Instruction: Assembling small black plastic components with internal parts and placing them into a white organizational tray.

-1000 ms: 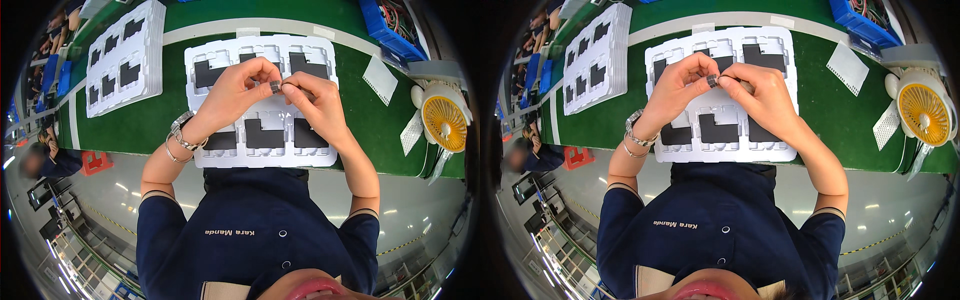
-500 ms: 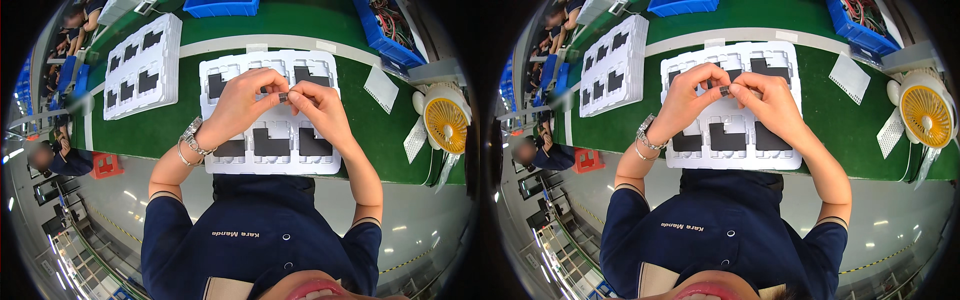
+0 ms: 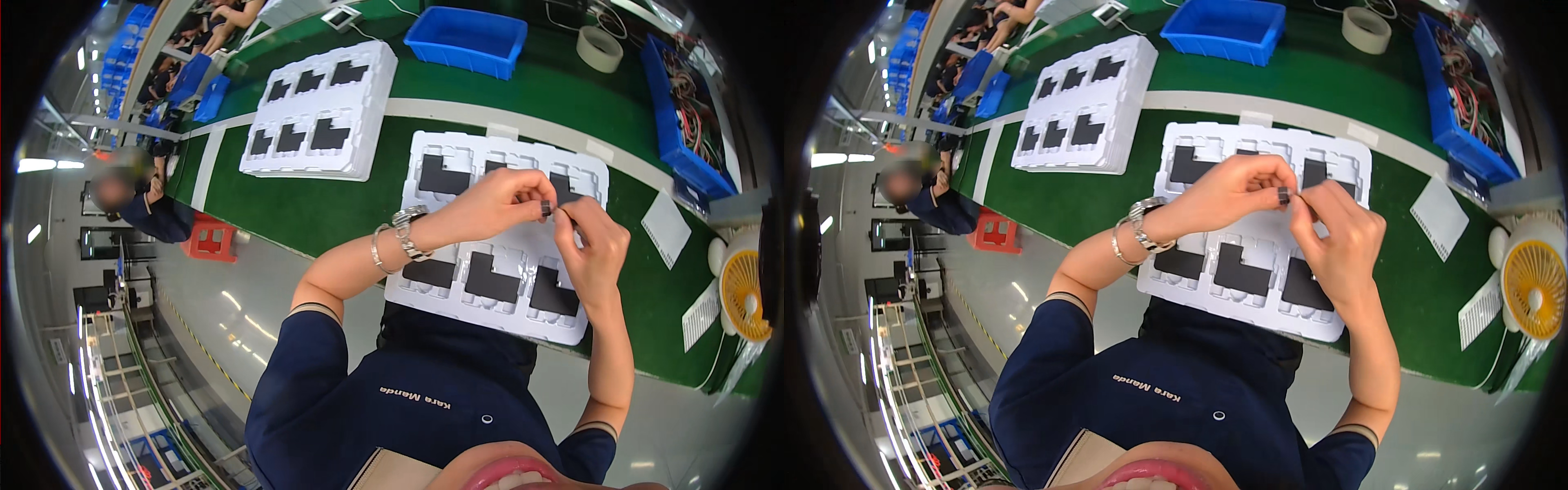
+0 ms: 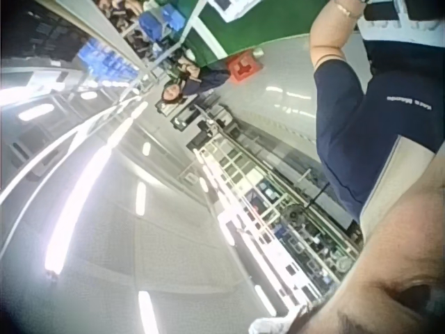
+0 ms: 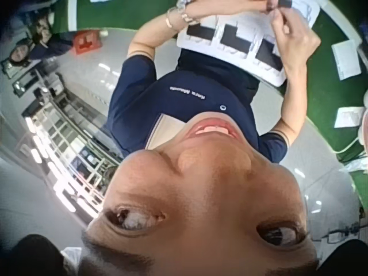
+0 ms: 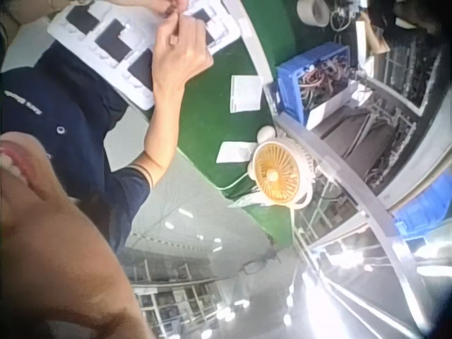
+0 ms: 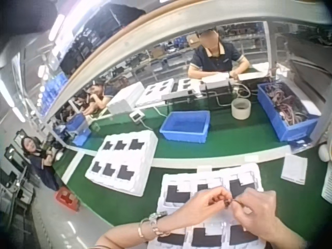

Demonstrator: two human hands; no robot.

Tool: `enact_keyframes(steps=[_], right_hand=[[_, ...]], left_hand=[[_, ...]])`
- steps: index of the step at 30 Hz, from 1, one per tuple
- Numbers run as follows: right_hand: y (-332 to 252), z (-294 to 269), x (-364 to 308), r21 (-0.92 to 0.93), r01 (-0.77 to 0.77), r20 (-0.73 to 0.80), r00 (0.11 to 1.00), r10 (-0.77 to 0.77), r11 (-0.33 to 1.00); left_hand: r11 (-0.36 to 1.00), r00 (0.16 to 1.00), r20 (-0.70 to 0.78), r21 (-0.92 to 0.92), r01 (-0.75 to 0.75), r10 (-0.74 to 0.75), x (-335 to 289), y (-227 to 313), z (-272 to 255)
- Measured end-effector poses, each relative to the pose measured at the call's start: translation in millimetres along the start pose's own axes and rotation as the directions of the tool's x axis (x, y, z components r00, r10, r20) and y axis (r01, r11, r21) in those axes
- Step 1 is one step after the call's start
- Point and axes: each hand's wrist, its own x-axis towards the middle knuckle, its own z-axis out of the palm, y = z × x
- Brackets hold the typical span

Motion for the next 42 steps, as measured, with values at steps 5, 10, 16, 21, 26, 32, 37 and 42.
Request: enact_keyframes(steps=[5,10,16,21,26,32,37,42], right_hand=[[7,-8,5,0.041,-0.052,-0.147,0.987,0.057,0.998],[20,-3,3,0.166,-0.182,-0.173,0.962,0.211,0.969],[18,0,1,0.199,-0.220,-0.137,0.959,0.250,0.955],[59,3,0,0.387,-0.366,-0.221,0.854,0.471,0.846],[108,-4,8,0.624,-0.525,-0.157,0.642,0.751,0.579],[128,-2,-4,0.511,-0.577,-0.198,0.641,0.741,0.636],[117,2,1,0.483,-0.613,-0.212,0.611,0.763,0.626],[123,7,-6,0.442,-0.597,-0.179,0.673,0.717,0.670]], left_hand=[[0.658,0.956,-0.039,0.734,-0.171,0.292,14,-6,10],[0.517,0.937,-0.043,0.842,-0.153,0.348,29,-25,14],[0.567,0.938,-0.089,0.814,-0.125,0.335,33,-32,13],[0.676,0.925,-0.086,0.708,-0.204,0.369,37,-35,8],[0.833,0.952,-0.064,0.504,-0.229,0.300,41,-42,8],[0.822,0.917,-0.044,0.462,-0.334,0.397,43,-58,15],[0.844,0.899,-0.104,0.407,-0.351,0.424,42,-59,16],[0.929,0.930,-0.165,0.237,-0.286,0.329,33,-50,8]])
